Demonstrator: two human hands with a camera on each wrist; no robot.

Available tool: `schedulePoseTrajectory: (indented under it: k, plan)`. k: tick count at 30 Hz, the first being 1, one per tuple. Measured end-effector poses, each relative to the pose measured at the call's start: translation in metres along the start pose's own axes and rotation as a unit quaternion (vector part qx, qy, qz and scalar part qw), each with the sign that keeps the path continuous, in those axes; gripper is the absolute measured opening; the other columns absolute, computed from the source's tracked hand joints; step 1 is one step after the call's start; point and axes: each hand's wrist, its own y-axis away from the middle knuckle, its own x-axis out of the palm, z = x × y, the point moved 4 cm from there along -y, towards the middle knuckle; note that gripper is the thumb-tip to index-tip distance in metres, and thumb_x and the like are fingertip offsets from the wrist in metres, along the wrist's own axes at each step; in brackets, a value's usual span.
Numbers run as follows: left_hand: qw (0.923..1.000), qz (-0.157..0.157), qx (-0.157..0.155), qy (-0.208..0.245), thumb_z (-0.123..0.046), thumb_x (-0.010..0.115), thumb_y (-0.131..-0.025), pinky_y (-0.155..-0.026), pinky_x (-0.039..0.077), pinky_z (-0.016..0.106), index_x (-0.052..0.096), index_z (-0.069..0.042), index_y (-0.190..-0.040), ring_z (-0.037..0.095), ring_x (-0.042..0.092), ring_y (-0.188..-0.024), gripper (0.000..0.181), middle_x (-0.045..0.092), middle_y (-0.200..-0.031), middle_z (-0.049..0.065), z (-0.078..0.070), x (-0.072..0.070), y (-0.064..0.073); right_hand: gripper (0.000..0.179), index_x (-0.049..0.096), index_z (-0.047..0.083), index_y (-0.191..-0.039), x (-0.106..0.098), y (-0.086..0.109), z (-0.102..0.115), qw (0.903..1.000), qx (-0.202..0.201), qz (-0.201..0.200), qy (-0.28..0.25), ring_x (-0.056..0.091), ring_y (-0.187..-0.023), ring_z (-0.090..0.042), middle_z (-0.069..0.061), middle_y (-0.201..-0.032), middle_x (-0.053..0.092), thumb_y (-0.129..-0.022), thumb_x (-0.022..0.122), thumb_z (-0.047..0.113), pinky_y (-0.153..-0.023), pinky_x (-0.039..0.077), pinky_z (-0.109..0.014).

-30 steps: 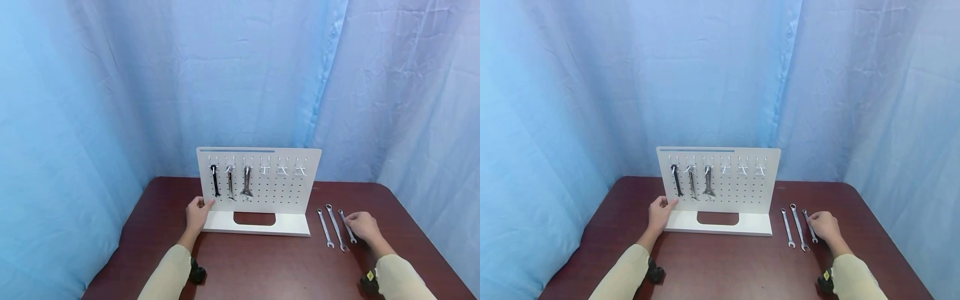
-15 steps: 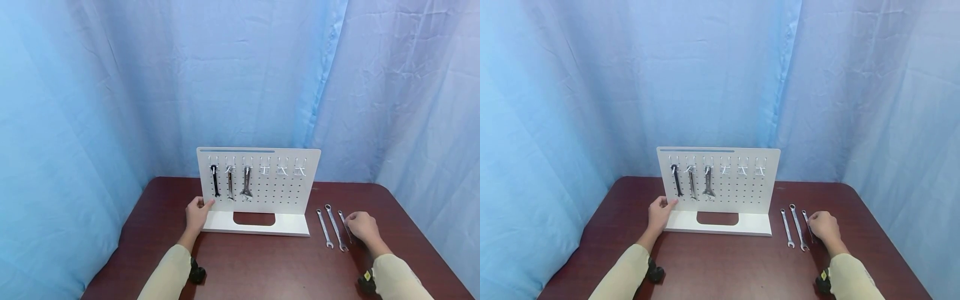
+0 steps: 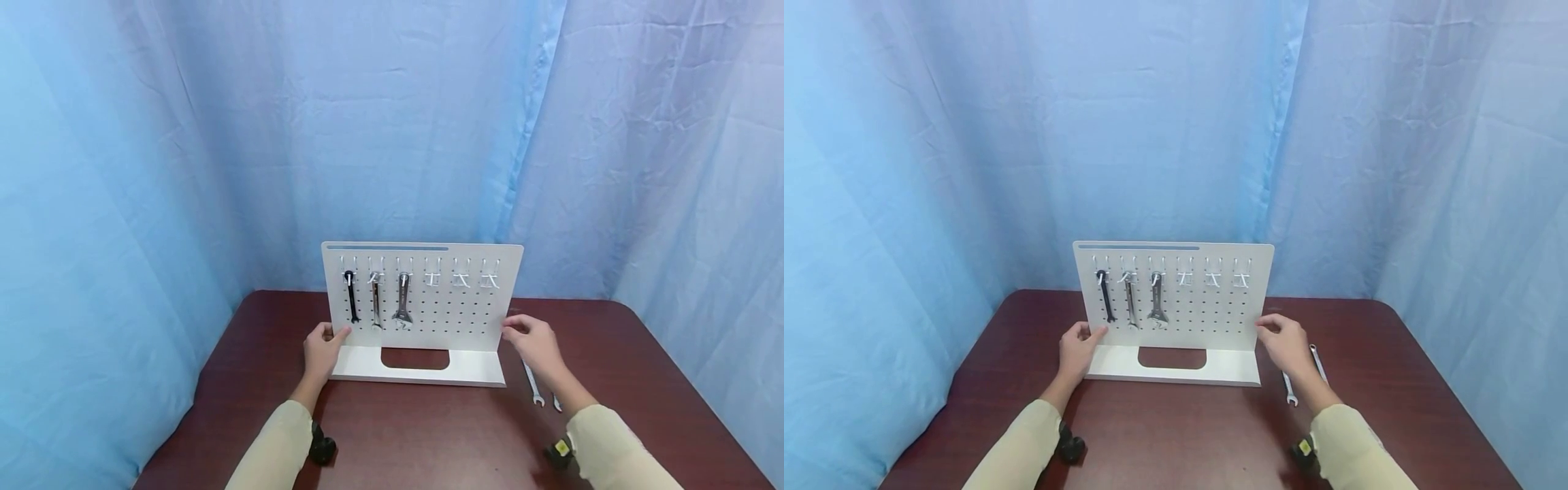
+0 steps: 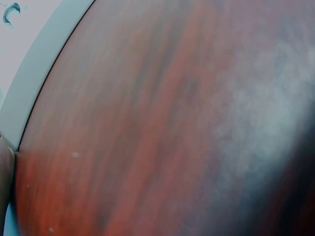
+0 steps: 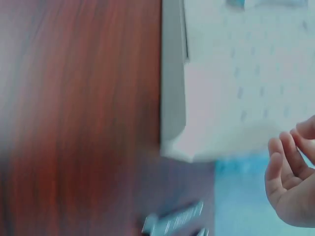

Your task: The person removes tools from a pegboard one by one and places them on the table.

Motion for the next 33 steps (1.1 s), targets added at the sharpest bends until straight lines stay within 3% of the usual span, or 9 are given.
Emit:
schedulePoseTrajectory:
  k: [7,14,25,33]
  plan:
    - [1.0000,-0.002,0.000,-0.002,-0.031,0.080,-0.089,-0.068,0.044,0.035,0.063,-0.008,-0.093,0.022,0.051,-0.077,0.029,0.058,-0.084,0.007,0.000,0.000,0.000,0.023,0.071,0.000,-0.116,0.041,0.003,0.052,0.9914,-0.047,0.067,-0.102,0.065,-0.100,-0.023,-0.012,-0.110,0.071,-0.096,0.069,0.012,-0.080,0.053,-0.029]
    - [1.0000,-0.003,-0.007,-0.002,-0.032,0.079,-0.089,-0.070,0.044,0.035,0.065,-0.008,-0.096,0.022,0.052,-0.079,0.029,0.059,-0.086,0.008,0.001,0.001,-0.001,0.030,0.067,-0.003,-0.124,0.073,-0.001,0.086,0.9758,-0.078,0.112,-0.171,0.067,-0.108,-0.030,-0.019,-0.115,0.069,-0.096,0.068,0.008,-0.085,0.054,-0.035]
    - [1.0000,-0.005,-0.007,-0.003,-0.032,0.080,-0.089,-0.070,0.045,0.035,0.064,-0.008,-0.096,0.023,0.052,-0.080,0.029,0.059,-0.087,0.008,0.004,0.001,-0.002,0.040,0.060,0.003,-0.136,0.110,-0.018,0.115,0.9568,-0.061,0.159,-0.236,0.068,-0.087,-0.019,-0.017,-0.108,0.070,-0.097,0.066,0.009,-0.072,0.053,-0.033]
    - [1.0000,-0.003,-0.002,0.002,-0.030,0.079,-0.089,-0.070,0.045,0.035,0.064,-0.008,-0.095,0.023,0.052,-0.079,0.028,0.059,-0.086,0.008,0.004,0.002,-0.002,0.042,0.056,-0.002,-0.135,0.123,-0.025,0.127,0.9396,-0.030,0.171,-0.295,0.068,-0.083,-0.026,-0.023,-0.104,0.068,-0.094,0.065,0.003,-0.069,0.053,-0.030]
